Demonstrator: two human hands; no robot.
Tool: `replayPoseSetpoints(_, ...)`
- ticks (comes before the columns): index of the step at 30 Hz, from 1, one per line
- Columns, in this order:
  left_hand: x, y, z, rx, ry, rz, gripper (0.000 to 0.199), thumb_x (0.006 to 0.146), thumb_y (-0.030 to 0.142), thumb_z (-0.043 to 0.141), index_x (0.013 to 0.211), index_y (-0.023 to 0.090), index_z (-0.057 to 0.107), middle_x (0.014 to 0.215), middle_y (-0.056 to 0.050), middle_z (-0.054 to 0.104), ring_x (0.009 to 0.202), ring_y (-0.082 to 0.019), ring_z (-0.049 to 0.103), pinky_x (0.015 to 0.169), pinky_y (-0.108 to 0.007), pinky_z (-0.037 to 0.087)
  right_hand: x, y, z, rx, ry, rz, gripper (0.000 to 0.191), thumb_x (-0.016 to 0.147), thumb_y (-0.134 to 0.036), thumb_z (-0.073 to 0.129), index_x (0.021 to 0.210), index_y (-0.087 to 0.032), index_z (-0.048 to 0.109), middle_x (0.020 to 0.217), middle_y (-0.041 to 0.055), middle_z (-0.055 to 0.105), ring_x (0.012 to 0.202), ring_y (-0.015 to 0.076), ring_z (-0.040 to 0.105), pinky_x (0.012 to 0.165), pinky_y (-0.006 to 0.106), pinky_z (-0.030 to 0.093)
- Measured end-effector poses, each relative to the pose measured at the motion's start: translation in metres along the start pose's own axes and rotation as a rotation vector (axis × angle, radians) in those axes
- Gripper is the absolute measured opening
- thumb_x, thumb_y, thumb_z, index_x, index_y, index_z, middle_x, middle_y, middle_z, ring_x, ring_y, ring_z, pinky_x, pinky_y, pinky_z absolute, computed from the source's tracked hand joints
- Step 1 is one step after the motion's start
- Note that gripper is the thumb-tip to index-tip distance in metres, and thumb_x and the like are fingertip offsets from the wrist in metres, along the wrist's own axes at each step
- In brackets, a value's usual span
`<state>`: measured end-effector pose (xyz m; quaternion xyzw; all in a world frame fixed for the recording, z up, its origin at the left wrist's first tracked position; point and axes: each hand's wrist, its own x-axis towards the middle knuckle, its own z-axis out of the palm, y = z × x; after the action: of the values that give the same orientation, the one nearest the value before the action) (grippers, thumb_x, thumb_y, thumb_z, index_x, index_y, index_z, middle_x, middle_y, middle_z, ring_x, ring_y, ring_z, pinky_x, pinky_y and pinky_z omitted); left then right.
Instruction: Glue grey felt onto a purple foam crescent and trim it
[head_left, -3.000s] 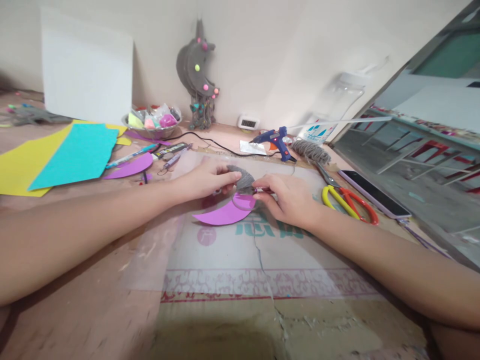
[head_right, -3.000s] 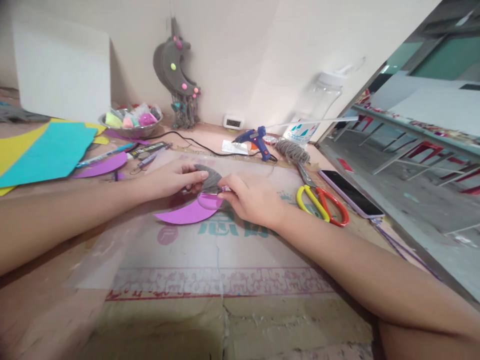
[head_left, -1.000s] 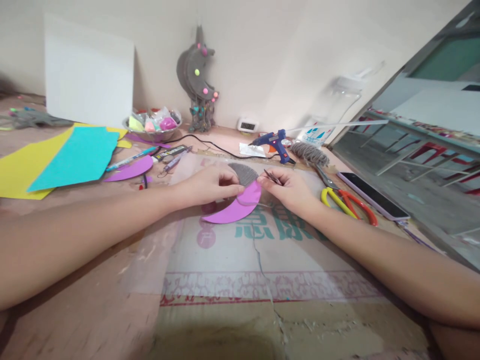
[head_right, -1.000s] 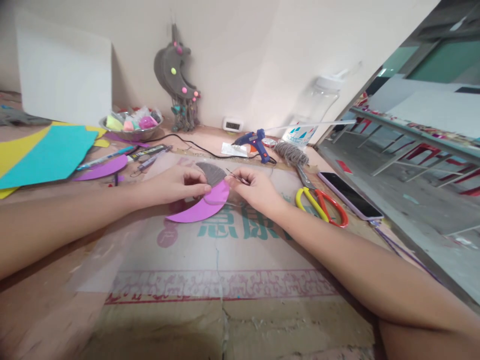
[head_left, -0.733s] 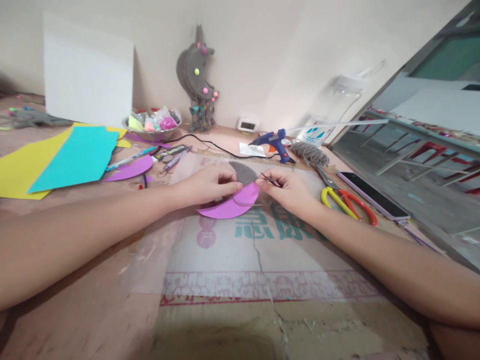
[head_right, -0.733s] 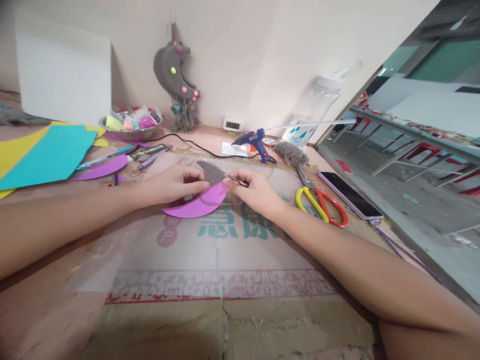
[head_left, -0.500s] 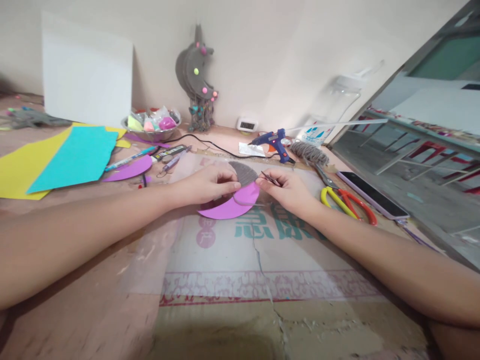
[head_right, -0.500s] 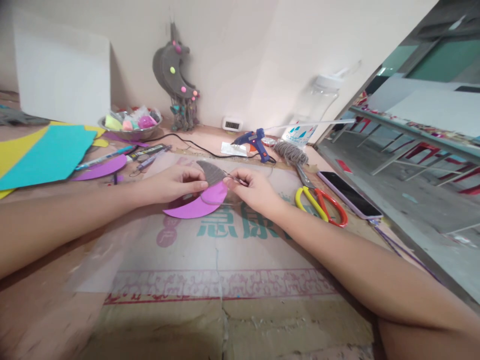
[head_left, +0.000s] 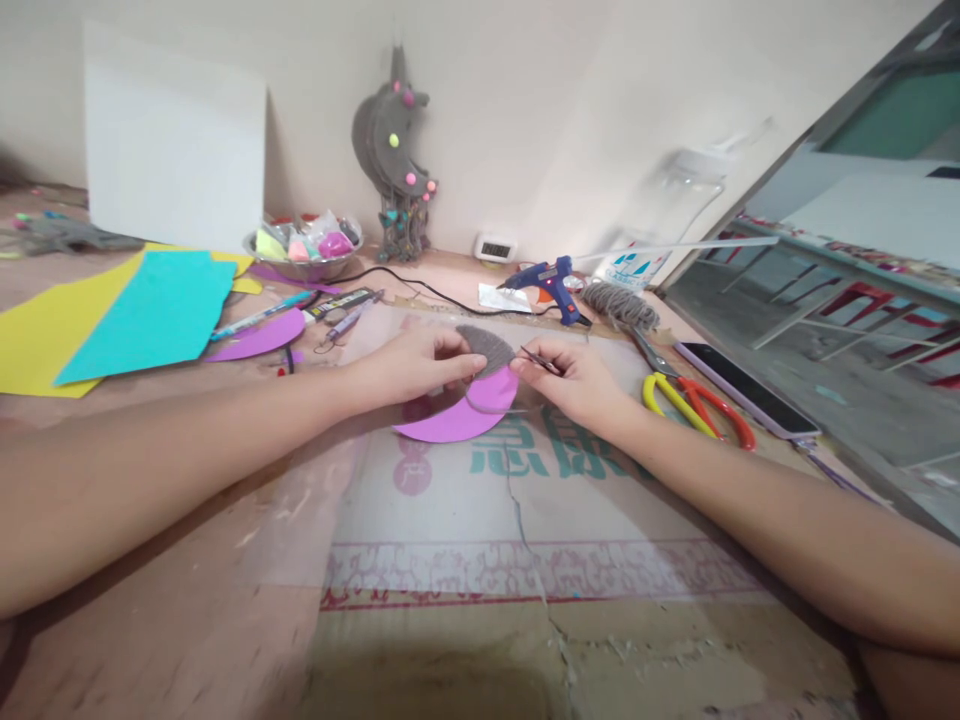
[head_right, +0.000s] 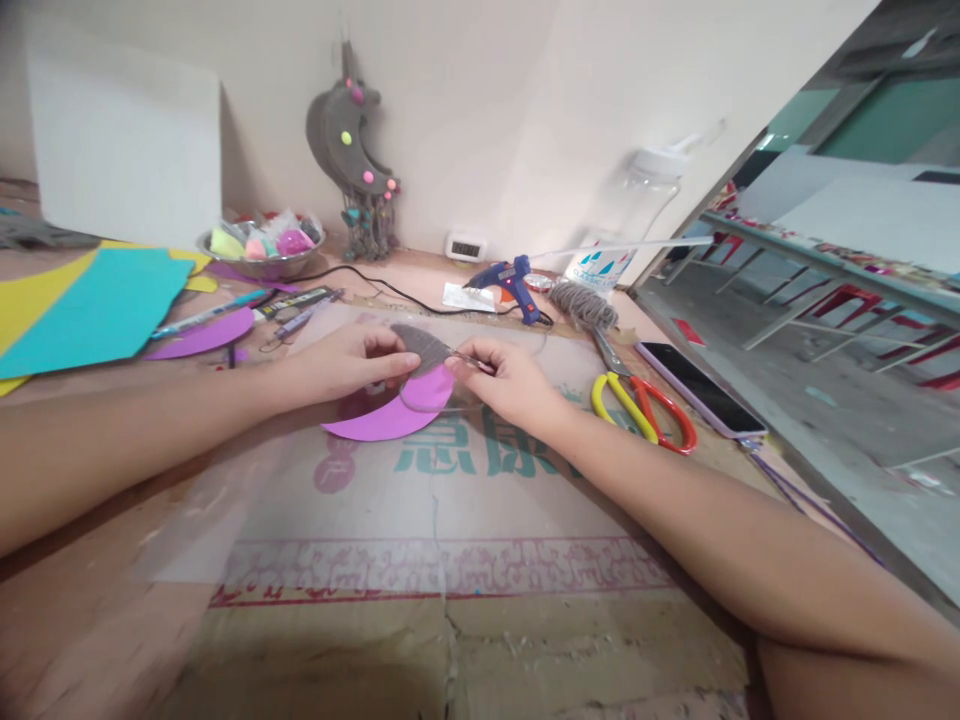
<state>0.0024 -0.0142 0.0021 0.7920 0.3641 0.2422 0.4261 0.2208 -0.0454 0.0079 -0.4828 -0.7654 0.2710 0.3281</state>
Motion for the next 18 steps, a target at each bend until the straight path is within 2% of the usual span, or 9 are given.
replayPoseSetpoints(4, 0.0010, -0.0030, -0.0009, 0.048, -0.003, 0.008, 0.037, 0.086, 0.049, 0.053, 0.070, 0.015, 0.058, 0.059, 0.000, 0.058, 0.048, -0.009, 0.049, 0.044, -0.020, 0.035, -0.0013, -0.0009, 0.0003, -0.012, -0.016, -0.003, 0.029, 0.082, -0.044, 0.055, 0.069, -0.019, 0.056, 0.057, -0.0034, 0.044, 0.052, 0.0095, 0.036, 0.048, 0.024, 0.028)
replayPoseSetpoints(8, 0.0008, -0.0004, -0.0020, 0.064, -0.003, 0.062, 0.032, 0.087, 0.040, 0.053, 0.069, 0.015, 0.058, 0.060, 0.001, 0.057, 0.051, -0.008, 0.048, 0.048, -0.019, 0.036, -0.0012, 0.0000, 0.0003, -0.009, -0.023, -0.003, 0.028, 0.082, -0.043, 0.055, 0.069, -0.018, 0.056, 0.057, -0.0036, 0.044, 0.052, 0.0092, 0.036, 0.048, 0.024, 0.028)
replayPoseSetpoints(14, 0.0015, 0.0015, -0.0011, -0.032, 0.006, 0.135, 0.031, 0.090, 0.034, 0.049, 0.067, 0.014, 0.056, 0.060, 0.001, 0.055, 0.055, -0.008, 0.050, 0.053, -0.019, 0.039, -0.0012, 0.0003, 0.0006, 0.002, -0.009, -0.001, 0.030, 0.083, -0.045, 0.055, 0.068, -0.018, 0.056, 0.056, -0.0039, 0.042, 0.052, 0.0092, 0.035, 0.047, 0.023, 0.027)
replayPoseSetpoints(18, 0.0005, 0.0019, -0.0009, -0.047, 0.018, 0.071, 0.035, 0.088, 0.042, 0.051, 0.067, 0.015, 0.056, 0.058, 0.001, 0.055, 0.050, -0.007, 0.049, 0.047, -0.019, 0.038, -0.0013, -0.0011, 0.0008, -0.007, -0.018, -0.009, 0.029, 0.082, -0.044, 0.055, 0.069, -0.018, 0.056, 0.057, -0.0036, 0.043, 0.052, 0.0091, 0.036, 0.047, 0.023, 0.028)
